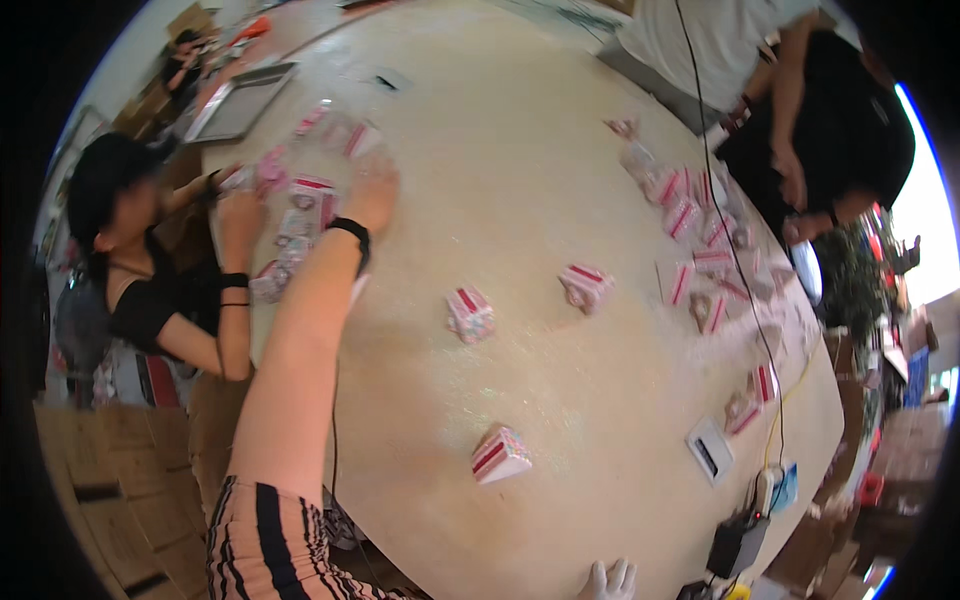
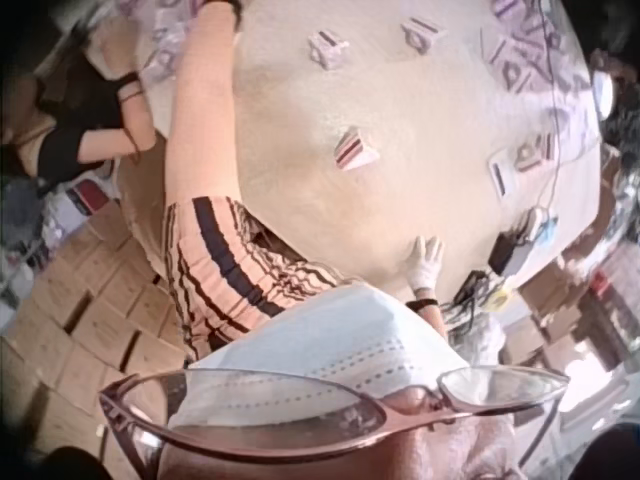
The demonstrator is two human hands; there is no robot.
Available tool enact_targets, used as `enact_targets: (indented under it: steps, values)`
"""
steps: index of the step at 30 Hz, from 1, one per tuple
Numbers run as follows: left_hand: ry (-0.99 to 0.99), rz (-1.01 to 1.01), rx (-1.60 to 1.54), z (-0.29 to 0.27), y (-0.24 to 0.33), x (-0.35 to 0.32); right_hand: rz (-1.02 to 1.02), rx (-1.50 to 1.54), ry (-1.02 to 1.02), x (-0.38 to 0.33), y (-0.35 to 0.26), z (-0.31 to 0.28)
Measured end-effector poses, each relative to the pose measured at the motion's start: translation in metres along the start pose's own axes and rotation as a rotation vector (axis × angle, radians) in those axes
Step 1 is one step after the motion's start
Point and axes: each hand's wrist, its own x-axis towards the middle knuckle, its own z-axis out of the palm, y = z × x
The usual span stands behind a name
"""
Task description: Heat-sealing small triangular plastic packages and dumping a large box of the packages onto a table for sorting.
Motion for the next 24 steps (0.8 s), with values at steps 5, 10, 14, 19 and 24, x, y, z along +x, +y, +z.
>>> enact_targets:
  steps: [5, 10, 14, 19, 24]
  values:
    - [-0.518, -0.042, 0.122, -0.046, 0.021, 0.028, -0.008, -0.071, 0.081, 0.002, 0.021, 0.018]
    - [-0.23, 0.225, -0.674, -0.055, 0.078, 0.017, 0.065, 0.043, 0.037, 0.003, 0.014, 0.028]
    - [-0.129, 0.79, -1.166, -0.139, 0.182, 0.029, 0.116, 0.001, -0.016, 0.007, 0.006, 0.019]
    - [-0.179, 0.823, -1.185, -0.172, 0.229, 0.037, 0.167, 0.054, -0.092, 0.021, -0.011, -0.001]
    - [-0.523, 0.502, -1.524, -0.16, 0.211, 0.044, 0.157, 0.059, -0.083, 0.027, -0.013, -0.002]
